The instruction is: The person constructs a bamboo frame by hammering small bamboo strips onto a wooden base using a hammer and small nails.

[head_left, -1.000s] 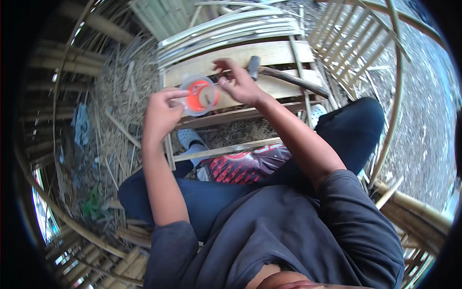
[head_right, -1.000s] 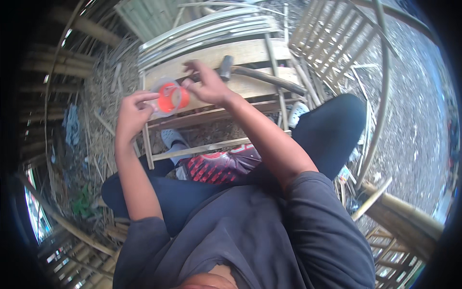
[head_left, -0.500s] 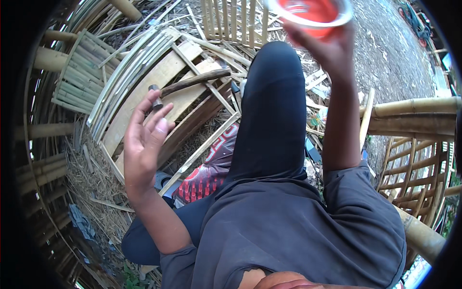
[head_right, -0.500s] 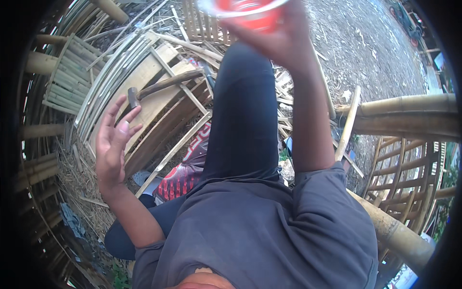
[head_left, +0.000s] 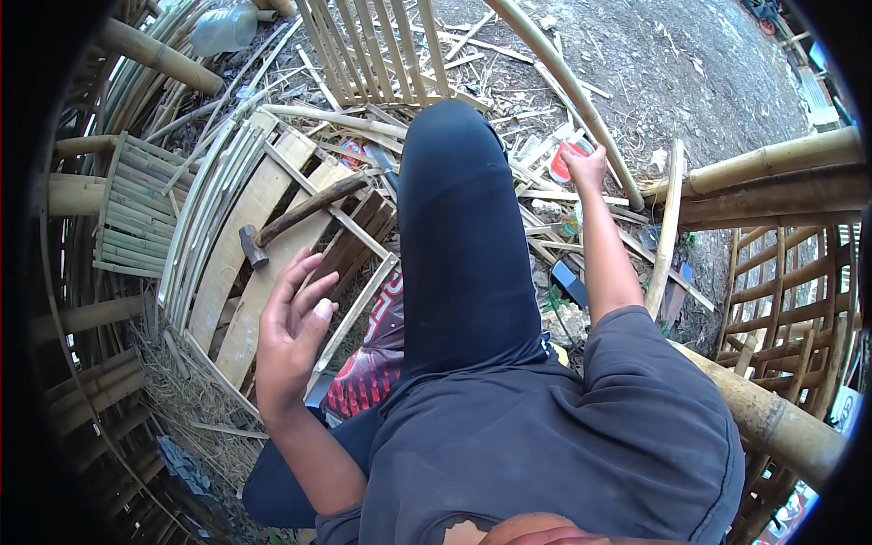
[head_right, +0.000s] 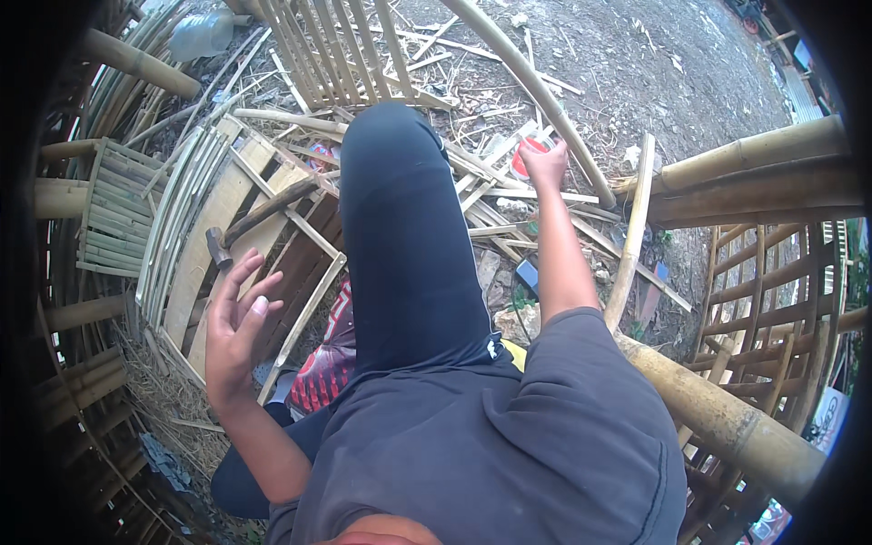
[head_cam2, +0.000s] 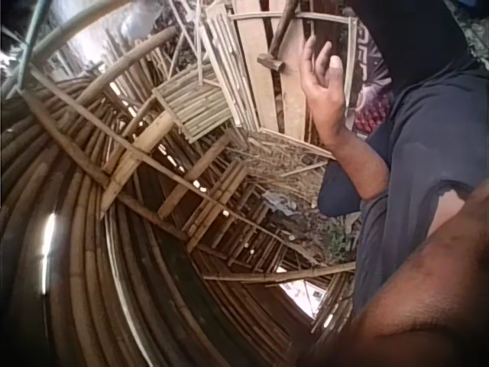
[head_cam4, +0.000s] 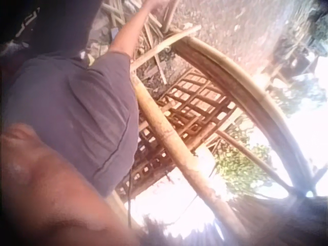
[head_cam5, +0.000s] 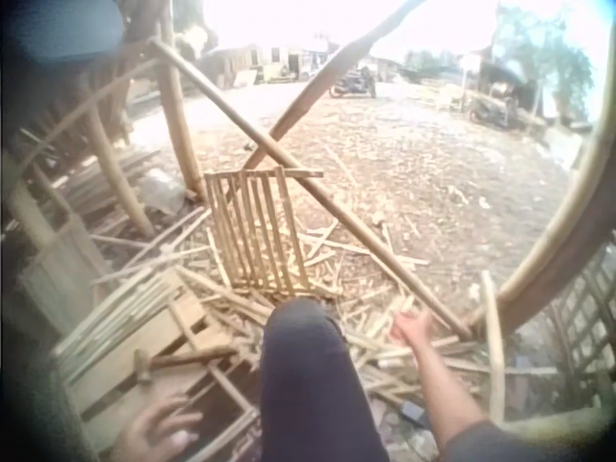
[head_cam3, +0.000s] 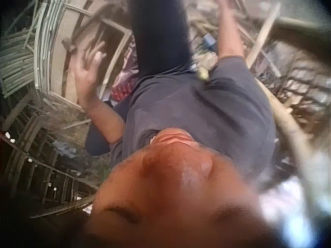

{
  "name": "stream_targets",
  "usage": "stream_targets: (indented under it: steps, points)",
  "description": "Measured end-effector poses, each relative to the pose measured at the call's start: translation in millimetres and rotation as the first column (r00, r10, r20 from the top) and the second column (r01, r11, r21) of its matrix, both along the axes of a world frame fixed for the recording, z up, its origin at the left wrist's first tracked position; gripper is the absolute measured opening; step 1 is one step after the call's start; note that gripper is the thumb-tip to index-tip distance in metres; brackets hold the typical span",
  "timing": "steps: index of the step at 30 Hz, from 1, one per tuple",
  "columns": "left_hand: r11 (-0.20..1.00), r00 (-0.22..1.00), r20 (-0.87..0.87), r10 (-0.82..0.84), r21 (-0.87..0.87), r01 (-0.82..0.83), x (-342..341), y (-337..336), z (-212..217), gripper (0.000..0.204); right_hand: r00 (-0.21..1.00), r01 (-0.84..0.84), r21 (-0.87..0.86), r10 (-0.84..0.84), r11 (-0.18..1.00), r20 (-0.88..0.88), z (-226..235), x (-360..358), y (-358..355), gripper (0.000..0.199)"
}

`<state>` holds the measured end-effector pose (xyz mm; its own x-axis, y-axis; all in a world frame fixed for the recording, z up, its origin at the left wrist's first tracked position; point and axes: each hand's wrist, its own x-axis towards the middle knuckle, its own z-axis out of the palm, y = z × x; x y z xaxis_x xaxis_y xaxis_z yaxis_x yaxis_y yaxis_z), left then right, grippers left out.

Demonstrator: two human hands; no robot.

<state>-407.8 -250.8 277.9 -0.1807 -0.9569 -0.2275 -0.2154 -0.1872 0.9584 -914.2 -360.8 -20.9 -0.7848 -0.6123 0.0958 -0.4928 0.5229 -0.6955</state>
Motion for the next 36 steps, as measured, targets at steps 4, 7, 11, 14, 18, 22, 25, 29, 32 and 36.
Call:
stream_targets:
  steps: [4,7,11,14,18,22,25,29,32,36]
  points:
    - [0.996,1.000,0.006,0.004,0.085,-0.004,-5.2,0.3,-5.0,0.059,0.997,0.054,0.198,-0.041,0.979,-0.072,-49.3,-14.6,-7.9,0.079]
    - [0.991,0.999,-0.003,0.054,0.124,-0.053,-5.9,2.5,-6.5,0.059,0.992,-0.073,0.320,0.103,0.945,-0.078,-68.4,-10.3,-13.0,0.068]
    - [0.959,0.925,0.360,-0.121,0.283,0.015,11.1,-1.7,-45.3,0.058,0.957,-0.017,0.326,0.110,0.945,-0.268,-102.8,-31.9,1.1,0.061]
    - [0.961,0.622,0.733,-0.276,0.216,0.171,43.1,22.8,-87.0,0.071,0.983,-0.168,0.585,0.179,0.793,0.040,-96.2,1.1,-2.3,0.074]
    - [0.931,0.634,0.685,-0.359,0.309,0.193,40.0,42.8,-127.1,0.058,0.993,-0.037,0.696,0.105,0.717,-0.056,-75.4,6.6,-5.1,0.092]
    - [0.976,0.718,0.672,-0.182,0.212,0.050,30.7,36.5,-100.8,0.024,0.985,-0.029,0.259,-0.017,0.965,0.174,-27.0,10.1,-32.8,0.075]
    - [0.991,0.765,0.637,-0.093,0.131,0.012,40.9,40.2,-74.4,0.022,0.988,-0.154,-0.169,0.147,0.974,-0.052,34.2,51.5,-70.0,0.054]
    - [0.998,0.744,0.668,-0.028,-0.020,0.056,45.3,38.9,-36.7,0.022,0.811,-0.555,-0.378,0.583,0.741,-0.048,207.1,165.5,-80.7,0.039]
    - [0.986,0.745,0.666,-0.027,-0.105,0.129,58.7,37.4,-33.9,0.022,0.321,-0.946,-0.086,0.871,0.312,-0.371,298.1,242.6,-68.0,0.044]
    - [0.985,0.665,0.745,-0.058,-0.067,0.161,77.8,42.4,-23.3,0.023,-0.176,-0.974,0.217,0.827,-0.067,-0.534,306.2,379.4,-81.6,0.050]
